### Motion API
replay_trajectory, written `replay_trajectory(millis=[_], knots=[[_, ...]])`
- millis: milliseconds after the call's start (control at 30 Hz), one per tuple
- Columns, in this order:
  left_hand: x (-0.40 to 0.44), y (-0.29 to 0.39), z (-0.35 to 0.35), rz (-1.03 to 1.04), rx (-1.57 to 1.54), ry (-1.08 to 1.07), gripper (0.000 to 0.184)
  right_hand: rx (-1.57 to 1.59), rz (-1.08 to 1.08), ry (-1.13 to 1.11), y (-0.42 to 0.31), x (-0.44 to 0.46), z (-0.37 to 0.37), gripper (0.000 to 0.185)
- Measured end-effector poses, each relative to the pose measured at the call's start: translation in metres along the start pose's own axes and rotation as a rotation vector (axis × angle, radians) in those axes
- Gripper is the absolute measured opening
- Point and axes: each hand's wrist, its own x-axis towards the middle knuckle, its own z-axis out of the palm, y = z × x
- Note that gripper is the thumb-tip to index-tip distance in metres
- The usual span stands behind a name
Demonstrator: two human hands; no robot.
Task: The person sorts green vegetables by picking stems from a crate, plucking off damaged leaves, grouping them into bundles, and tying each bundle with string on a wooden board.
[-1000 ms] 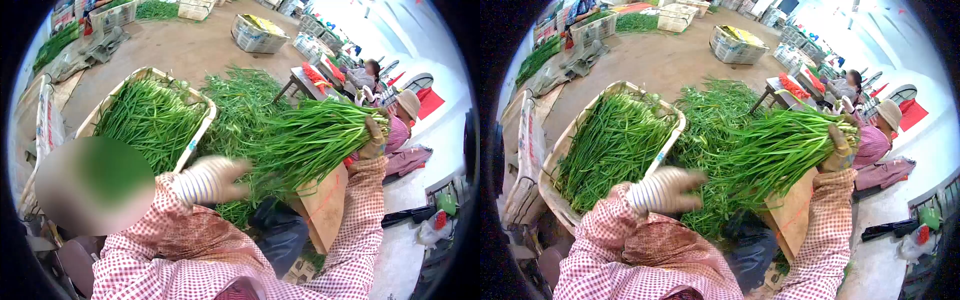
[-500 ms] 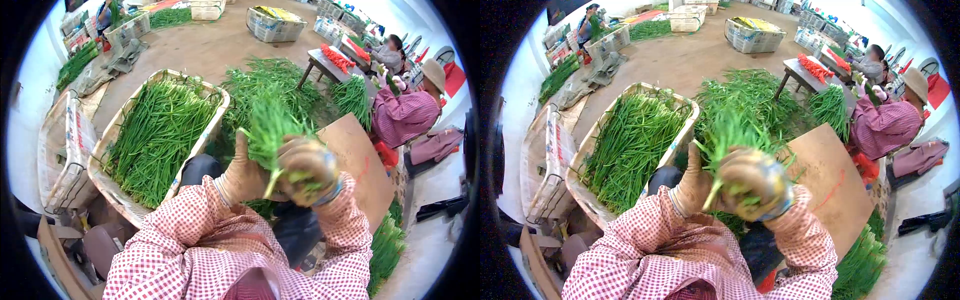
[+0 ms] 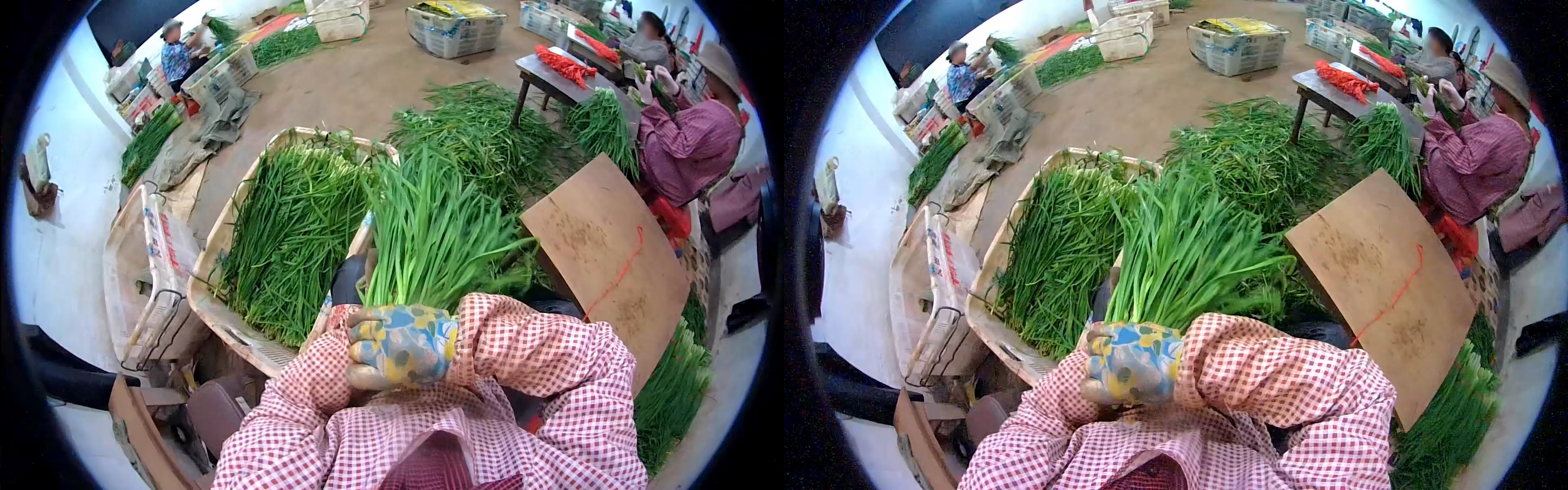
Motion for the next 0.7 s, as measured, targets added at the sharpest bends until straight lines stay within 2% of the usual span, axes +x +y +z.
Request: replay_trajectory(millis=[100, 167, 233, 267, 333, 400, 433, 467, 533, 567, 633, 667, 700], knots=[[0.016, -0.006, -0.01, -0.018, -0.114, -0.084, 0.077, -0.005, -0.042, -0.125, 0.004, -0.005, 0.001, 0.042], [0.03, -0.009, -0.013, -0.037, -0.211, -0.183, 0.075, -0.049, -0.111, -0.09, 0.004, 0.002, -0.035, 0.047], [0.051, -0.014, -0.015, -0.053, -0.336, -0.322, 0.073, 0.071, 0.119, 0.071, -0.021, 0.004, -0.092, 0.058], [0.062, -0.017, -0.016, -0.063, -0.42, -0.402, 0.072, 0.131, 0.235, 0.068, -0.019, -0.017, -0.102, 0.056], [0.081, -0.021, -0.015, -0.091, -0.534, -0.535, 0.07, 0.19, 0.742, 0.36, -0.027, -0.087, -0.11, 0.062], [0.09, -0.022, -0.012, -0.105, -0.493, -0.543, 0.068, 0.358, 1.274, 0.721, -0.035, -0.143, -0.111, 0.069], [0.09, -0.024, -0.008, -0.105, -0.416, -0.496, 0.068, 0.548, 1.428, 0.796, -0.033, -0.156, -0.11, 0.069], [0.091, -0.022, 0.0, -0.094, -0.23, -0.407, 0.071, 0.533, 1.429, 0.826, -0.027, -0.166, -0.101, 0.069], [0.094, -0.019, 0.015, -0.119, 0.147, -0.242, 0.077, 1.037, 1.289, 0.945, -0.012, -0.167, -0.089, 0.089], [0.102, -0.02, 0.024, -0.129, 0.158, -0.264, 0.077, 1.016, 1.282, 0.966, -0.007, -0.16, -0.094, 0.089], [0.118, -0.028, 0.046, -0.099, 0.429, -0.335, 0.076, 0.81, 1.012, 0.971, 0.002, -0.13, -0.109, 0.089], [0.138, -0.034, 0.046, 0.096, 0.709, -0.34, 0.085, 0.785, 1.002, 0.986, 0.009, -0.132, -0.107, 0.089], [0.149, -0.031, 0.062, 0.1, 0.721, -0.367, 0.085, 0.729, 0.939, 1.098, 0.023, -0.143, -0.101, 0.084]])
